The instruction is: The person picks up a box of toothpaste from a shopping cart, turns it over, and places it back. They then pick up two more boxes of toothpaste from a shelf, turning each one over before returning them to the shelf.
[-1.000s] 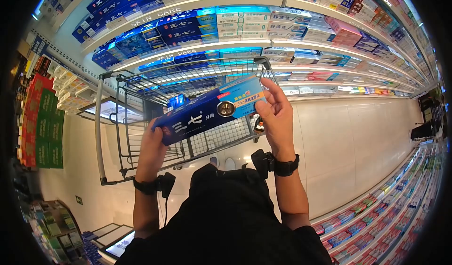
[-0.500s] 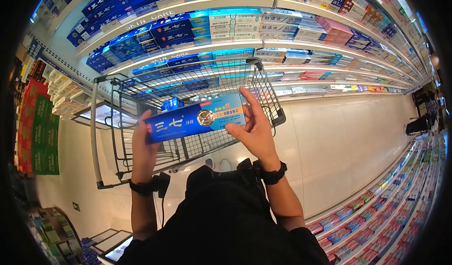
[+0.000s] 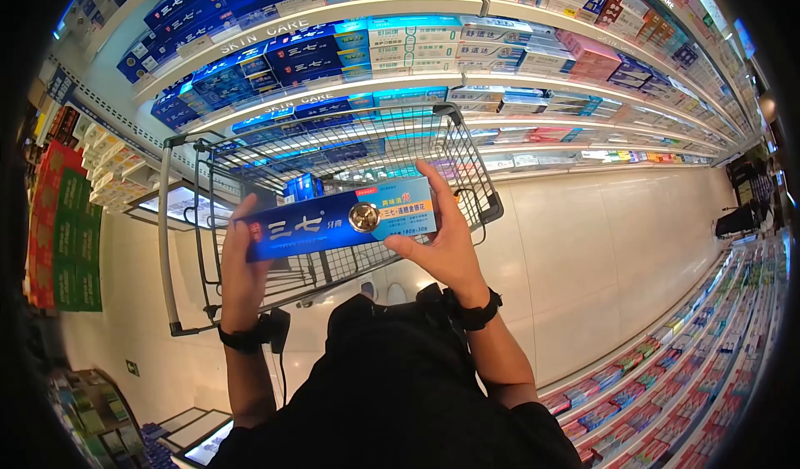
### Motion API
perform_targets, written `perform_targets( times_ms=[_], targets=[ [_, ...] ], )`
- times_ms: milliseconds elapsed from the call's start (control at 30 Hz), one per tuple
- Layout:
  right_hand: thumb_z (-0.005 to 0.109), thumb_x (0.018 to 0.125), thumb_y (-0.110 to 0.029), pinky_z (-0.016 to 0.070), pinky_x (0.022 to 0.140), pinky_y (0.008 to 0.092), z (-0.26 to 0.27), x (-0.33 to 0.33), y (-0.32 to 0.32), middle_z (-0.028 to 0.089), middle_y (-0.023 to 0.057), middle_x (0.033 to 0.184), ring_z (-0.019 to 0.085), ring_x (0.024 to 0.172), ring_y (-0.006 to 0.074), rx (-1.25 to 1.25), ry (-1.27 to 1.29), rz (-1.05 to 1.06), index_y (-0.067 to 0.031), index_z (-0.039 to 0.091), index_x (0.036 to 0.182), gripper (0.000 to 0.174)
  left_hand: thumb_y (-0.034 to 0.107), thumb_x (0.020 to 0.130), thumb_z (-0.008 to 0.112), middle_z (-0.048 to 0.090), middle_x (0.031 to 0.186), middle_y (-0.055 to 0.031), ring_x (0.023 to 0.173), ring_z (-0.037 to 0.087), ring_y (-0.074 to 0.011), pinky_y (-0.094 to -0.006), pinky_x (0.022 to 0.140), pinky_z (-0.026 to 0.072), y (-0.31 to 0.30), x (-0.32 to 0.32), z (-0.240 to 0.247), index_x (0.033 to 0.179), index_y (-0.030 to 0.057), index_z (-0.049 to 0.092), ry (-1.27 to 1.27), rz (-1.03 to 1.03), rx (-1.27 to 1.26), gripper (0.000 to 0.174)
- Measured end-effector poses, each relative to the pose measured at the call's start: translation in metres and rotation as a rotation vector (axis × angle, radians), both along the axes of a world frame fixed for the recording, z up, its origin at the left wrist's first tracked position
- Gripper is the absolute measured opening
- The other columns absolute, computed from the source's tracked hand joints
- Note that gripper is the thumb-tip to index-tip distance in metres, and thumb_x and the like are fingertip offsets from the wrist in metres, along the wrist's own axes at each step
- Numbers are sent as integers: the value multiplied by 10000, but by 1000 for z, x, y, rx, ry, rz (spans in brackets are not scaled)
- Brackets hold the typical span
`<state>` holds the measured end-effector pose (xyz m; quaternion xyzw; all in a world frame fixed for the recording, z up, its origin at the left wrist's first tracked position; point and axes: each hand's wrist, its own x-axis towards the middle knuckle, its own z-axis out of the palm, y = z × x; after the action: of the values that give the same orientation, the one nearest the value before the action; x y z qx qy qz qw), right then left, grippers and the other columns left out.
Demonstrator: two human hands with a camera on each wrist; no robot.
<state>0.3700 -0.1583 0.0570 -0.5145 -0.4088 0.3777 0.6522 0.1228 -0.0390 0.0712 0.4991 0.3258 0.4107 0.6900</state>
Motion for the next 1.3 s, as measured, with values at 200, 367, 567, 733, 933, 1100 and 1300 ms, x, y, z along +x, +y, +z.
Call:
perform_targets(
  times_ms=[200,367,567,733,933,1100,1300],
  targets=[
    [793,709,-88,492,844,275,5,2,-5,592,106,1130,596,1030,167,28,-3,18,-49,272,1458,913,342,1019,375,558,1155,-115,1049,579,-178,-320,906,492,6,-10,-1,1401,-3,354,-84,-25,-4,515],
    [720,788,-129,520,761,265,-2,9,-8,610,106,1083,618,940,145,45,67,66,-32,266,1463,819,333,1020,366,551,1173,-150,1059,592,-179,-309,888,523,5,-7,5,1387,-36,331,-140,1,-21,522],
    [661,851,-262,539,674,277,-10,11,-7,613,140,1052,638,805,157,97,145,52,2,239,1464,790,358,1009,390,532,1218,-157,1093,579,-229,-383,896,520,4,-8,5,1413,-23,309,-146,-33,-32,561],
    [645,865,-390,532,658,281,-8,10,-2,609,149,1048,633,780,162,143,222,-31,18,238,1458,827,365,1002,410,568,1167,-145,1023,615,-214,-344,792,563,4,-8,2,1409,-23,311,-83,-65,40,570],
    [625,879,-389,528,650,284,-12,14,1,605,144,1050,623,761,162,167,284,-46,33,234,1453,813,399,987,440,578,1154,-131,995,623,-196,-320,735,564,5,-5,-2,1405,-4,323,-39,-69,49,592],
    [548,921,-351,532,657,284,-17,20,4,614,147,1041,631,757,176,154,275,-25,33,262,1436,703,482,951,481,572,1173,-107,1014,622,-192,-330,764,559,5,6,19,1390,37,352,7,-63,6,638],
    [543,913,-404,545,678,287,-8,22,13,625,136,1047,641,757,167,137,247,-32,14,277,1426,714,307,993,461,551,1186,-142,1029,625,-195,-330,784,578,27,8,37,1378,13,351,-118,-104,15,497]
  ],
)
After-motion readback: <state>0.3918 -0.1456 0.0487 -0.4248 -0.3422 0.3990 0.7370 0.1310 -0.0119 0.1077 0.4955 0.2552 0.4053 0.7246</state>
